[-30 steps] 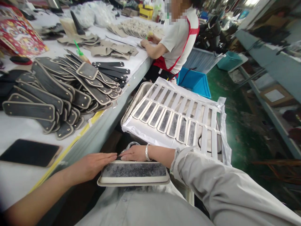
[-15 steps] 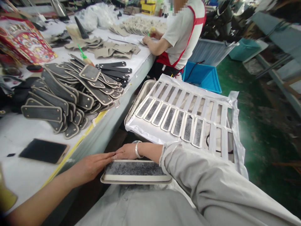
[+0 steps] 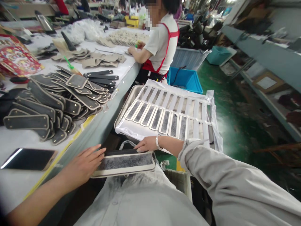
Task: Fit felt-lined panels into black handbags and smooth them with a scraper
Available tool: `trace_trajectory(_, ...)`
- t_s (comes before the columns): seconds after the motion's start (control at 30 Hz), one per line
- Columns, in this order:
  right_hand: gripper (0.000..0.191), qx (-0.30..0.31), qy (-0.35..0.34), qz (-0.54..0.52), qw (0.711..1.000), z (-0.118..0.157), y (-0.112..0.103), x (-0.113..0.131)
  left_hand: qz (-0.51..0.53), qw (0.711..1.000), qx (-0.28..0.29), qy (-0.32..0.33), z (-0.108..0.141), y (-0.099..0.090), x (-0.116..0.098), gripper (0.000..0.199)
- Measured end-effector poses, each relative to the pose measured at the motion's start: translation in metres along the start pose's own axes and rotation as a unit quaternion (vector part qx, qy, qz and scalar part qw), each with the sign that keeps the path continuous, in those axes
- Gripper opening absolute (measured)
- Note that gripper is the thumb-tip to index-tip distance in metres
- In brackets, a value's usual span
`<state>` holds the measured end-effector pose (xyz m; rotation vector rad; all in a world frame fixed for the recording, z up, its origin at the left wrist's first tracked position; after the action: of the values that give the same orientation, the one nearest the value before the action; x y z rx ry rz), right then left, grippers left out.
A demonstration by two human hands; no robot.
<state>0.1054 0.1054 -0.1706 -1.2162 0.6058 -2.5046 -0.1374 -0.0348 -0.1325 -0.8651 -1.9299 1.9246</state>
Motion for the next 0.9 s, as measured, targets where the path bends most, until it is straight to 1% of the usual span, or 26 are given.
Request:
trace_trajectory(0.03, 0.039, -0.028, 0.014, 0.005, 0.999, 0.007, 0.0, -0.001, 0.003, 1.0, -0.009, 0.0, -0.004, 0.001, -0.006, 0.03)
trace_trajectory(0.07, 0.037, -0.077, 0.022, 0.017, 0.997, 0.016, 0.0, 0.0, 0.013, 1.0, -0.02, 0.004, -0.009, 0.003, -0.014, 0.029)
trace_trajectory(0.1, 0.035, -0.144, 0.021, 0.037, 0.989, 0.026, 0.001, 0.003, 0.033, 0.999, -0.035, 0.012, -0.015, 0.005, -0.024, 0.028)
trace_trajectory(0.13, 0.034, -0.223, 0.014, 0.062, 0.973, 0.039, 0.004, 0.007, 0.061, 0.997, -0.052, 0.024, -0.02, 0.007, -0.035, 0.028)
trace_trajectory(0.2, 0.031, -0.37, -0.019, 0.112, 0.922, 0.068, 0.018, 0.021, 0.126, 0.988, -0.083, 0.044, -0.031, 0.012, -0.06, 0.029)
trace_trajectory(0.23, 0.029, -0.42, -0.04, 0.135, 0.896, 0.082, 0.029, 0.028, 0.156, 0.982, -0.094, 0.048, -0.037, 0.015, -0.071, 0.029)
trace_trajectory(0.27, 0.027, -0.455, -0.057, 0.156, 0.875, 0.093, 0.042, 0.034, 0.179, 0.978, -0.099, 0.05, -0.042, 0.018, -0.082, 0.029)
trace_trajectory(0.3, 0.025, -0.477, -0.067, 0.173, 0.859, 0.102, 0.055, 0.037, 0.194, 0.975, -0.1, 0.047, -0.047, 0.022, -0.091, 0.029)
trace_trajectory(0.4, 0.022, -0.514, -0.052, 0.211, 0.83, 0.114, 0.085, 0.037, 0.2, 0.972, -0.12, 0.023, -0.057, 0.029, -0.11, 0.025)
trace_trajectory(0.5, 0.013, -0.533, -0.032, 0.215, 0.818, 0.111, 0.101, 0.028, 0.181, 0.972, -0.147, -0.01, -0.059, 0.033, -0.117, 0.021)
trace_trajectory(0.67, 0.014, -0.532, -0.051, 0.201, 0.821, 0.105, 0.108, 0.021, 0.172, 0.971, -0.159, -0.037, -0.061, 0.036, -0.121, 0.021)
trace_trajectory(0.77, 0.012, -0.556, -0.031, 0.179, 0.811, 0.104, 0.108, 0.023, 0.18, 0.968, -0.164, -0.057, -0.063, 0.037, -0.122, 0.02)
trace_trajectory(0.9, 0.015, -0.579, 0.005, 0.177, 0.796, 0.1, 0.109, 0.033, 0.195, 0.964, -0.17, -0.07, -0.066, 0.04, -0.123, 0.019)
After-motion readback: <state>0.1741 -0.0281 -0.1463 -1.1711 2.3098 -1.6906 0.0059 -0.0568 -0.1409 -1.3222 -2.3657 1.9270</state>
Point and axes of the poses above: each hand's wrist, its own z-axis away from the middle knuckle, its own y-axis out of the palm, x = y × z, the point moved 4 cm from there along -z, towards the middle knuckle, and after that the axes turned 13 degrees about z, right-handed, at the moved point
